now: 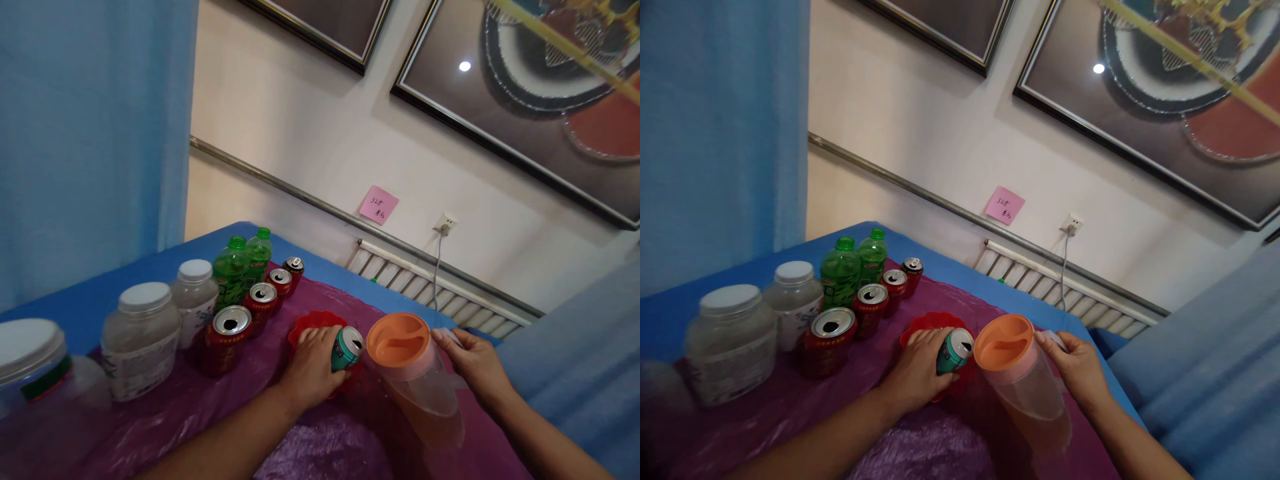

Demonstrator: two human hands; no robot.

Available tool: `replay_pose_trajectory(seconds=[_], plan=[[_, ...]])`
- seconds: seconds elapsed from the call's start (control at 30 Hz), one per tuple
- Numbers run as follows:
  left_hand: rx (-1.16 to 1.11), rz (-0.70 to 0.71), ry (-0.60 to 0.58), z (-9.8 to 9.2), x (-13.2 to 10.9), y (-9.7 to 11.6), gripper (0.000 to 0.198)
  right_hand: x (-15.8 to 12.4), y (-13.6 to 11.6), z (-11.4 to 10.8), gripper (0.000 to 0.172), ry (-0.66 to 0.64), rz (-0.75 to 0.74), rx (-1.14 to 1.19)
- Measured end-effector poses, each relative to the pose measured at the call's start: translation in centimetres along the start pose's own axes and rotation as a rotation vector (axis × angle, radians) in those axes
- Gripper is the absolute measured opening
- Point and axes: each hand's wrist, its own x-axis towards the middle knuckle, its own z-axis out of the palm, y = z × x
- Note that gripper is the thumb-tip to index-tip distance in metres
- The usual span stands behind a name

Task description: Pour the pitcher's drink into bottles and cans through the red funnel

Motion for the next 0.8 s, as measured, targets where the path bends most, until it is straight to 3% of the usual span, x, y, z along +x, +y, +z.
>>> replay_pose_trajectory(seconds=[0.8], plan=[[-0.031,-0.015,-0.011,-0.02,-0.08,0.14,0.061,0.1,0.54,0.3,0.059,-0.025,0.0,-0.008]])
